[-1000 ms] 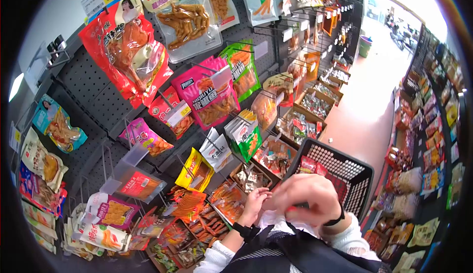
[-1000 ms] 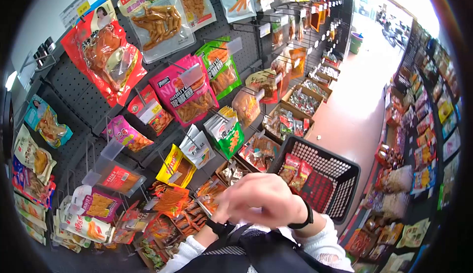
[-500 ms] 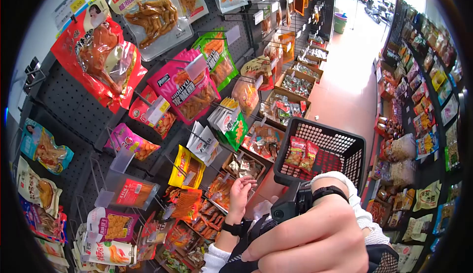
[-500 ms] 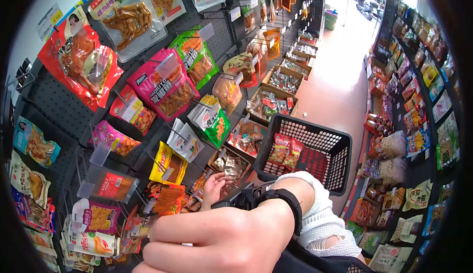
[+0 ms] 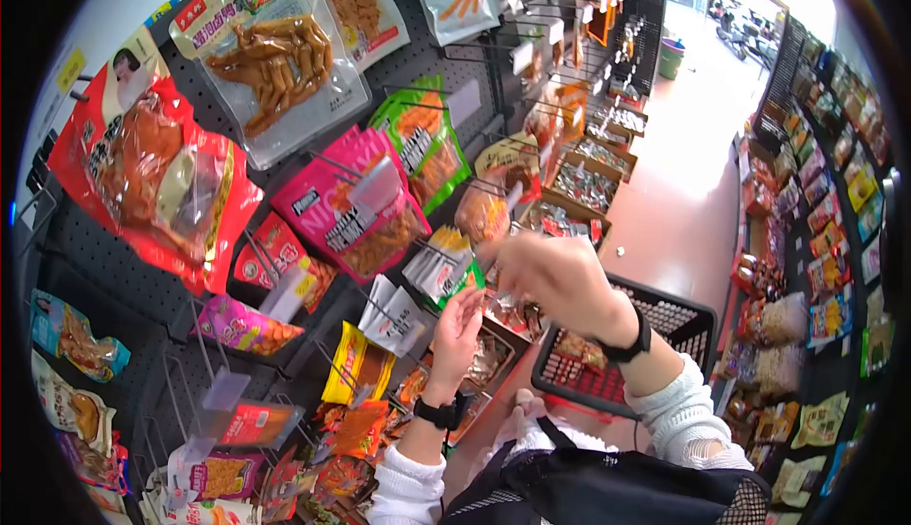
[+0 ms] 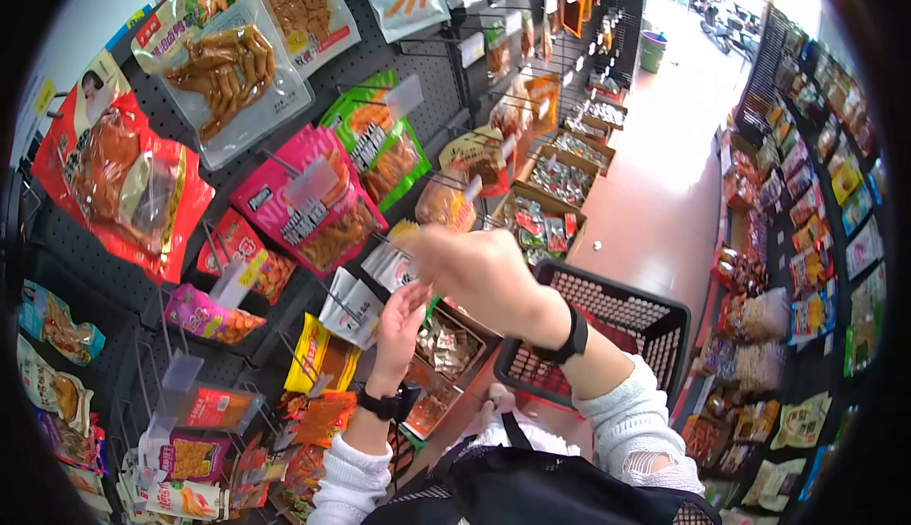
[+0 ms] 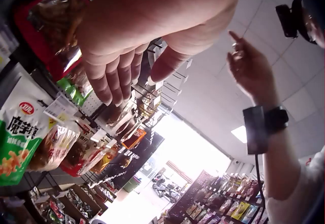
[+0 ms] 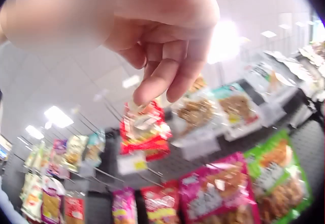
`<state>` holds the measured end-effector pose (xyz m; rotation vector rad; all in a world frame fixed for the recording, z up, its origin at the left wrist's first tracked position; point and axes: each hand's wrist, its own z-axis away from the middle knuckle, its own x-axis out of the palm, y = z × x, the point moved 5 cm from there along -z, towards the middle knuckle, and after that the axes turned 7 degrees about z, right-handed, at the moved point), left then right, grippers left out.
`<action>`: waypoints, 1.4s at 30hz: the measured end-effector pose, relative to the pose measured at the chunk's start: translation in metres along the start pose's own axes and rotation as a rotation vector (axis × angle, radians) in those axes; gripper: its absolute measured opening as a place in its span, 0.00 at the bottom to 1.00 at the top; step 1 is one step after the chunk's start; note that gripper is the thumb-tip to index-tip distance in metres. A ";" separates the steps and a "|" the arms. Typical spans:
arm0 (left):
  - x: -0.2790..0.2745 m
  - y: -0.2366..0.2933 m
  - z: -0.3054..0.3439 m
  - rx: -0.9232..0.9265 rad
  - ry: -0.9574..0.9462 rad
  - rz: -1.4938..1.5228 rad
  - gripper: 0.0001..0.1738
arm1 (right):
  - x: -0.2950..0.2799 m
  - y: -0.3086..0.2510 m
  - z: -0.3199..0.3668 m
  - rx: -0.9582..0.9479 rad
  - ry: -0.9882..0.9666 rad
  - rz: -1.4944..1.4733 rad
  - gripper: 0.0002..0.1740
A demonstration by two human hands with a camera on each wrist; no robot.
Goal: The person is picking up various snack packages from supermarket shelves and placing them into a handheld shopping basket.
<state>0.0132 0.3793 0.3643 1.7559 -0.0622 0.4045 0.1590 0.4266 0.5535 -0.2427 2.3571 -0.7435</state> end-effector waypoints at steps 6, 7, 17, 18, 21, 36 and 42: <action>-0.006 0.004 -0.102 0.084 0.052 -0.222 0.36 | 0.028 0.154 -0.024 0.477 0.074 -0.413 0.31; -0.012 0.003 -0.115 0.086 0.063 -0.231 0.36 | 0.039 0.174 -0.029 0.429 0.005 -0.339 0.33; -0.076 0.009 -0.144 0.219 0.635 -0.506 0.47 | 0.089 0.265 -0.112 0.505 0.039 -0.564 0.39; -0.083 0.001 -0.145 0.220 0.638 -0.506 0.47 | 0.093 0.277 -0.115 0.503 0.037 -0.565 0.39; -0.087 0.006 -0.143 0.217 0.677 -0.569 0.46 | 0.097 0.278 -0.128 0.452 0.079 -0.534 0.39; -0.067 0.025 -0.163 0.219 0.513 -0.235 0.46 | 0.066 0.252 -0.120 0.366 0.285 -0.698 0.07; -0.050 0.022 -0.161 0.137 0.374 -0.047 0.41 | 0.053 0.262 -0.119 0.369 0.335 -0.732 0.11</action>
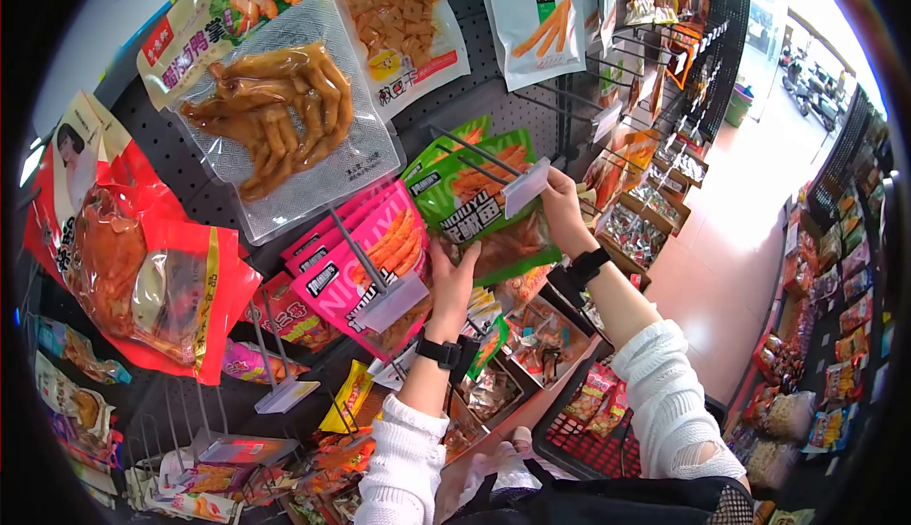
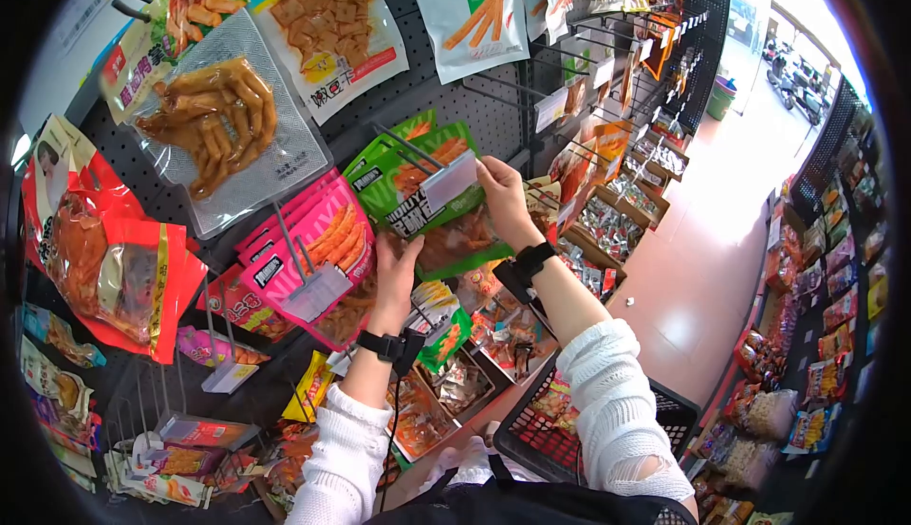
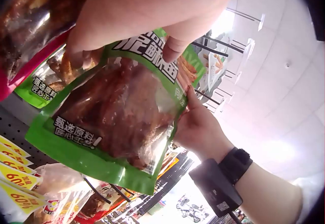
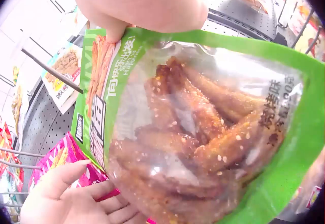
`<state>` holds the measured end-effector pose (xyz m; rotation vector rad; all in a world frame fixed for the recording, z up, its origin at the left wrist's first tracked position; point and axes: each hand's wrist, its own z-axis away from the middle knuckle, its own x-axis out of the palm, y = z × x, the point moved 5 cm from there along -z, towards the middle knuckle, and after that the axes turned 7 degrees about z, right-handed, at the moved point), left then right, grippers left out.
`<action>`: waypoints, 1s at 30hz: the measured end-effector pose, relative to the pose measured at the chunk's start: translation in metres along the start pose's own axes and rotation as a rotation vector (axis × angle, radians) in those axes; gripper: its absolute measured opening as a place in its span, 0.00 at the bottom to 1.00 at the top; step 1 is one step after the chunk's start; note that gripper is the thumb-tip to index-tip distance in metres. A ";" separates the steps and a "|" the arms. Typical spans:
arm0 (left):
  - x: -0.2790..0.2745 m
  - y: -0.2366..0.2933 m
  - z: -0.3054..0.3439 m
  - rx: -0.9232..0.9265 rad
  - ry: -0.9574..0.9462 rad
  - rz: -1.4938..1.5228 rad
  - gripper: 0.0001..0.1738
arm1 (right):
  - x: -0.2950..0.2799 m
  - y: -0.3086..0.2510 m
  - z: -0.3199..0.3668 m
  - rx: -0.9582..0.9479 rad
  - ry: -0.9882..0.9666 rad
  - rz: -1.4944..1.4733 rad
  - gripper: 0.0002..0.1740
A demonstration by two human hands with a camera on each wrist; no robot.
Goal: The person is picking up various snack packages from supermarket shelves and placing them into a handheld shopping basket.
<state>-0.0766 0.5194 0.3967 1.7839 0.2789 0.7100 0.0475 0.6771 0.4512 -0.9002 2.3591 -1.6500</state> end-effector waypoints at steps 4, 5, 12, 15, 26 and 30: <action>0.011 0.012 0.026 0.065 0.028 0.098 0.23 | -0.012 -0.024 0.011 0.058 -0.019 0.003 0.12; 0.011 0.006 0.030 0.060 0.029 0.122 0.15 | -0.016 -0.032 0.017 0.091 0.010 0.005 0.12; 0.024 0.007 0.049 0.022 -0.038 0.142 0.11 | -0.041 -0.055 0.033 0.160 0.017 0.059 0.14; 0.035 0.018 0.061 -0.025 -0.100 0.166 0.12 | -0.050 -0.075 0.047 0.220 0.057 0.068 0.15; 0.042 -0.008 0.053 -0.109 -0.384 0.218 0.20 | -0.090 -0.052 0.129 0.377 0.213 0.167 0.15; 0.046 -0.012 0.022 0.044 -0.358 0.166 0.30 | -0.118 -0.028 0.169 0.308 0.300 0.036 0.14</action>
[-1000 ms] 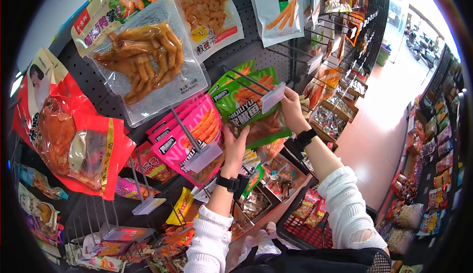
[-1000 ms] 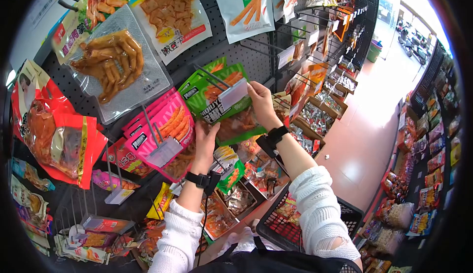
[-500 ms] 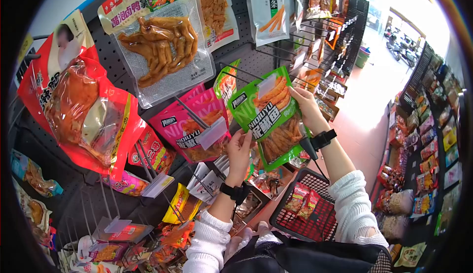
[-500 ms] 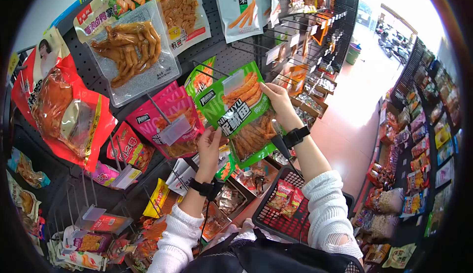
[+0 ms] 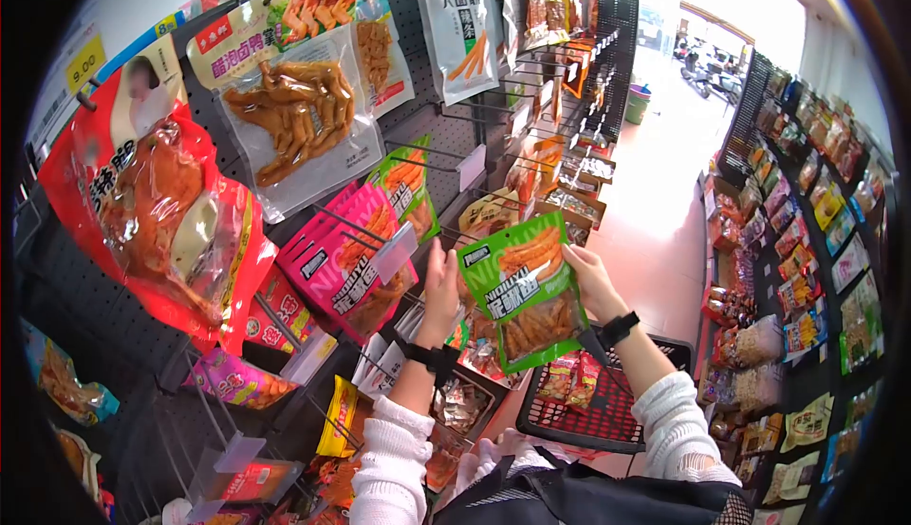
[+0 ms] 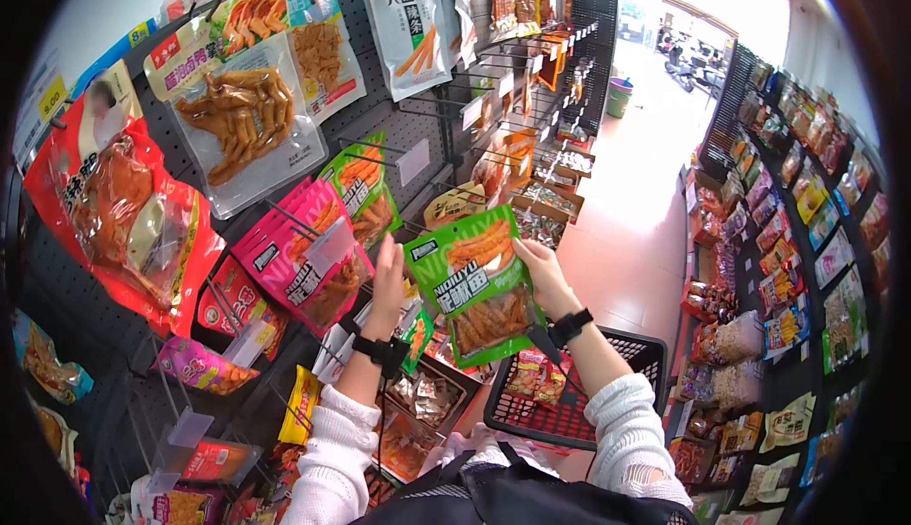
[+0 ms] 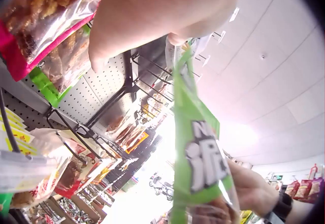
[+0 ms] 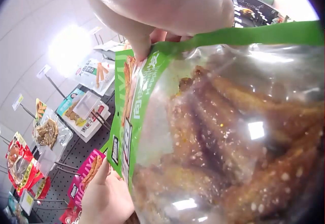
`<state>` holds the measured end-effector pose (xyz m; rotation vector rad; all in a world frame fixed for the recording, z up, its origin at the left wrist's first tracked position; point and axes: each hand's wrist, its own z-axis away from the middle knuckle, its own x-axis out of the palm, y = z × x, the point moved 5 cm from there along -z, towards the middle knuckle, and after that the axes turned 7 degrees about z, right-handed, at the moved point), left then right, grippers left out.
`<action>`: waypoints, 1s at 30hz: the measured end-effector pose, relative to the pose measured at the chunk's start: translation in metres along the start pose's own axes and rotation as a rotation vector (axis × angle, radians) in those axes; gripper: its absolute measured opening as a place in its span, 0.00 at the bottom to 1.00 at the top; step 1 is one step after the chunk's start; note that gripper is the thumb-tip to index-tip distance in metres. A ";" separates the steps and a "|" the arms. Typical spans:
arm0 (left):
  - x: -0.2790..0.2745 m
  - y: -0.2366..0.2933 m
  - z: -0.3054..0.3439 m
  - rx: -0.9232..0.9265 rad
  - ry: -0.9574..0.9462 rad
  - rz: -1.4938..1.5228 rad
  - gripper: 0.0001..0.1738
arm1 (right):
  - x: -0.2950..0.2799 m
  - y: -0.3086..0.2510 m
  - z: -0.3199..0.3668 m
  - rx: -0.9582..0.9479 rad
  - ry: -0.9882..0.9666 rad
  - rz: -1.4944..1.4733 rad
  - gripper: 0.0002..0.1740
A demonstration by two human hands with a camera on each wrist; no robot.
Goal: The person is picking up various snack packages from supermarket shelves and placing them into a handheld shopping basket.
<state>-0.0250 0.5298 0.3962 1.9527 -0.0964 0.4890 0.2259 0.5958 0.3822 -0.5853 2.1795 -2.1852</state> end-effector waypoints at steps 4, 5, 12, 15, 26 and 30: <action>-0.020 0.018 -0.025 0.153 0.175 -0.306 0.34 | -0.022 0.006 0.030 -0.006 0.075 -0.082 0.14; -0.020 0.023 -0.025 0.112 0.213 -0.332 0.37 | -0.027 0.007 0.036 0.004 0.091 -0.135 0.14; -0.035 0.029 -0.037 0.062 0.477 -0.765 0.49 | -0.053 0.019 0.057 0.043 0.080 -0.146 0.15; -0.047 0.026 -0.040 0.142 0.669 -0.708 0.48 | -0.055 0.025 0.068 0.078 0.058 -0.190 0.14; -0.080 0.013 -0.046 0.230 0.690 -0.343 0.23 | -0.101 0.073 0.097 0.246 0.013 -0.272 0.14; -0.064 0.017 -0.047 0.407 0.611 -0.258 0.22 | -0.110 0.073 0.101 0.247 0.010 -0.319 0.14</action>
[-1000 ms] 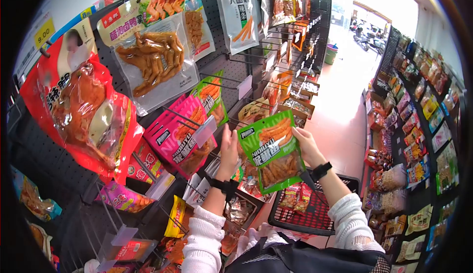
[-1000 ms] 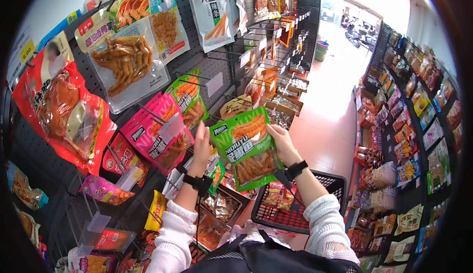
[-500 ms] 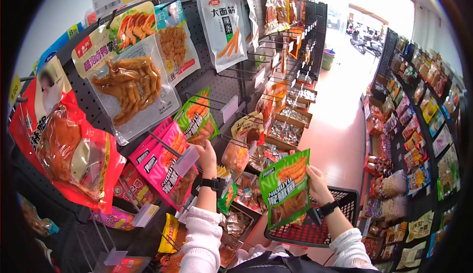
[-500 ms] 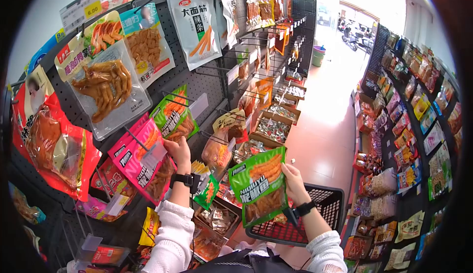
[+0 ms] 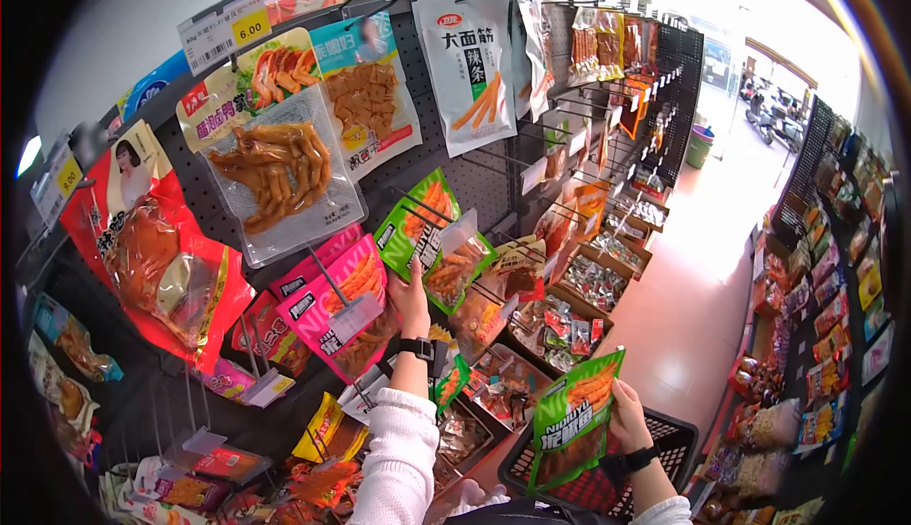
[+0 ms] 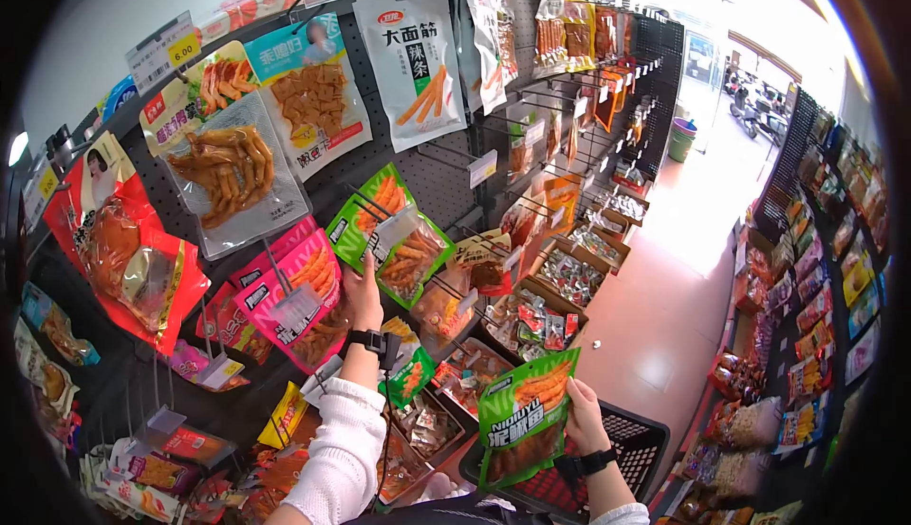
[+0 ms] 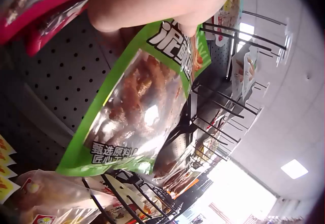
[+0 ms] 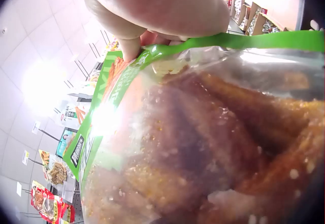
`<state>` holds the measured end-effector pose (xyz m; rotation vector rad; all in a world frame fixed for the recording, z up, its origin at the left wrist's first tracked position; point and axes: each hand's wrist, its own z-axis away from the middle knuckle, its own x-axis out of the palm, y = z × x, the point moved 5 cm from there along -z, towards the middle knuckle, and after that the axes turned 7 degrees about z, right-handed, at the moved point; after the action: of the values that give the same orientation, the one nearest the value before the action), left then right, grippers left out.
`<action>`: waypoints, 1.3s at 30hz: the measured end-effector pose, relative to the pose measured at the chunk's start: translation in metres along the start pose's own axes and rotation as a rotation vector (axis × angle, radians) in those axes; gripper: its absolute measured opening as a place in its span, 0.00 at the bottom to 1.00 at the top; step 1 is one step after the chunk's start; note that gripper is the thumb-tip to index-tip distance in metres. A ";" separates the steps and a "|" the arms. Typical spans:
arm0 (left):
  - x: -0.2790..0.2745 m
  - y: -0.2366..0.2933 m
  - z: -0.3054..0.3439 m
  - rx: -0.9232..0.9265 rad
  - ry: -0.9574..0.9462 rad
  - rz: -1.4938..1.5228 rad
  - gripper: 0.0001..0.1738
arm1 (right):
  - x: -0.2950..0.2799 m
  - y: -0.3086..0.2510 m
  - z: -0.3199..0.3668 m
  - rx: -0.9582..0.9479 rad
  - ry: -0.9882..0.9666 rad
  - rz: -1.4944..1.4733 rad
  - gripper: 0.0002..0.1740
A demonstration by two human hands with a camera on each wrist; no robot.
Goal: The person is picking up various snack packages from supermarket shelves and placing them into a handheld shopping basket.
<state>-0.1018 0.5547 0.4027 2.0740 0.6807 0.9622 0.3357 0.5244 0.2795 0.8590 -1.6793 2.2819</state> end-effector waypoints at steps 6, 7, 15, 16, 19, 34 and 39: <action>0.005 0.006 0.014 -0.022 0.009 -0.004 0.22 | 0.006 -0.013 0.010 -0.041 0.002 -0.033 0.12; 0.007 0.009 0.022 -0.032 0.016 -0.023 0.22 | 0.005 -0.015 0.013 -0.056 -0.014 -0.017 0.13; 0.034 0.047 0.052 -0.067 0.052 0.082 0.25 | 0.021 -0.042 0.018 -0.084 -0.014 0.014 0.12; 0.036 0.053 0.058 -0.086 0.081 0.120 0.25 | 0.024 -0.044 0.022 -0.089 -0.006 0.014 0.12; 0.035 0.061 0.068 -0.133 0.028 0.085 0.25 | 0.039 -0.058 0.035 -0.152 0.006 0.015 0.12; 0.041 0.095 0.167 -0.280 -0.570 -0.020 0.17 | 0.086 -0.104 0.046 -0.327 0.078 0.090 0.15; 0.048 0.087 0.213 -0.428 -0.708 0.103 0.15 | 0.058 -0.073 0.059 -0.342 0.168 -0.109 0.13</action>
<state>0.1104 0.4527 0.3968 1.8820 -0.0069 0.3241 0.3427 0.4849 0.3822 0.6457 -1.8219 1.8634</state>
